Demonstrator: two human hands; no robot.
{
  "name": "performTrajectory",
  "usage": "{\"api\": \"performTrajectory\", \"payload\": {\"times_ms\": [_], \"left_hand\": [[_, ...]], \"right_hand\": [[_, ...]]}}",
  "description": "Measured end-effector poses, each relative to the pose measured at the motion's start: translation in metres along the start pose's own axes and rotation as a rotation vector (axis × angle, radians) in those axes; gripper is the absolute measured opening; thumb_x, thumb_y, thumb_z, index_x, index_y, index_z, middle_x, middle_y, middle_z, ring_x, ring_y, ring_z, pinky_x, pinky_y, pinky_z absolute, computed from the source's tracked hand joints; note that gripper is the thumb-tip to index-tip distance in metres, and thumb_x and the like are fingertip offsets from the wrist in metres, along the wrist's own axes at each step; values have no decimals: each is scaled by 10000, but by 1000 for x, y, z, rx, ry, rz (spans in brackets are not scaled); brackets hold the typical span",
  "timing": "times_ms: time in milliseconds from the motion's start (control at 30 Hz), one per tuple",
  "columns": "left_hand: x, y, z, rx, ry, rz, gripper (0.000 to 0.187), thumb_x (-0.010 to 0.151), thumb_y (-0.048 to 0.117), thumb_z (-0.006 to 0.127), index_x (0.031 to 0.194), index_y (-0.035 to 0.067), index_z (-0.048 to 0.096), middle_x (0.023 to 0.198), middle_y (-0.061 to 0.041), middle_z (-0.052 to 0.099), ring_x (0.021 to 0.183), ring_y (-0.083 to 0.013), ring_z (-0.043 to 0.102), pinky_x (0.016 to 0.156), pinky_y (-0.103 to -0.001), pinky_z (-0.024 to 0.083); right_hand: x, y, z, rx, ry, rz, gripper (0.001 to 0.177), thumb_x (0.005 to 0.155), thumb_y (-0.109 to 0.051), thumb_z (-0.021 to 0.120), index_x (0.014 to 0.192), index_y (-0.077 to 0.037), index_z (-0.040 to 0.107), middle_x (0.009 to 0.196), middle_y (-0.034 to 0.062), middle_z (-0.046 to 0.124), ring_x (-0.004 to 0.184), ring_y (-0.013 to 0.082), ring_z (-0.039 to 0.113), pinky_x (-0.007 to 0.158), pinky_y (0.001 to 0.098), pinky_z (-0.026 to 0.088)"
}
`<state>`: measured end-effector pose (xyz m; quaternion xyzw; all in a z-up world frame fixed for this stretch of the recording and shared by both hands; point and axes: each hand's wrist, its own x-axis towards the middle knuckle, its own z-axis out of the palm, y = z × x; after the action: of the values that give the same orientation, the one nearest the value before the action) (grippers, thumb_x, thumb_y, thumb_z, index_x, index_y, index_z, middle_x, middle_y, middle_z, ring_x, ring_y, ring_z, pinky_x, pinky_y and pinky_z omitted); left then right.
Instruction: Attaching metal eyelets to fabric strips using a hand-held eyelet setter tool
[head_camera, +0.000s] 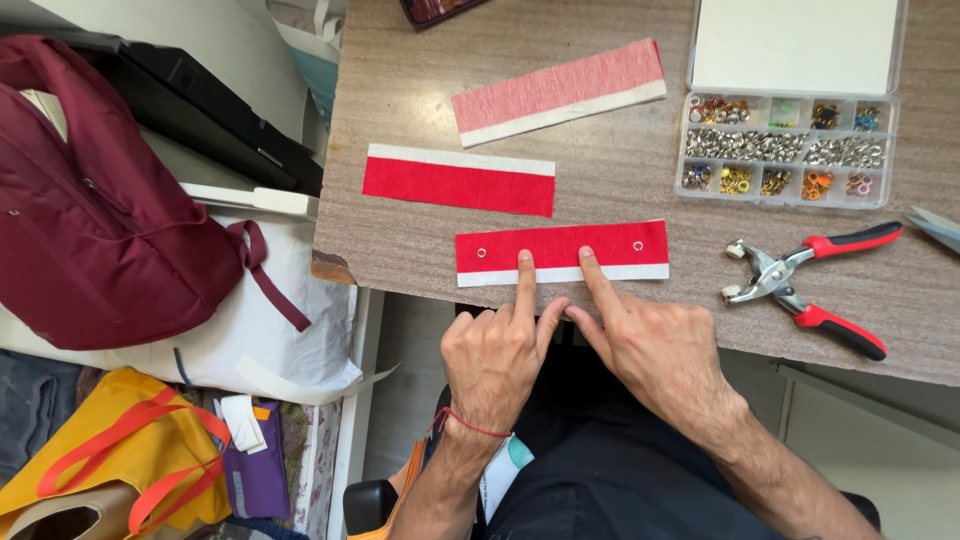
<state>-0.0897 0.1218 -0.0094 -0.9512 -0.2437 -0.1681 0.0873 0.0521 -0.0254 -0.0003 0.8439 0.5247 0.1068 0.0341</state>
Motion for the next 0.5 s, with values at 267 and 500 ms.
{"api": "performTrajectory", "payload": {"times_ms": [267,500], "left_hand": [[-2,3,0,12,2,9,671,1148,703,713,1550,172,795,556,89,598,459,-132,576,557,-338,460],[8,-1,-12,-149,198,-21,636,1128,596,889,1549,127,807,580,70,506,481,-144,420,552,-359,335]], "right_hand": [[-2,5,-6,82,-35,-11,747,1139,-665,627,1764,-258,581,800,-106,805,587,165,777,422,394,501],[-21,80,-29,527,135,96,554,1106,-422,873,1625,-248,789,783,-42,750,612,135,628,648,389,471]]}}
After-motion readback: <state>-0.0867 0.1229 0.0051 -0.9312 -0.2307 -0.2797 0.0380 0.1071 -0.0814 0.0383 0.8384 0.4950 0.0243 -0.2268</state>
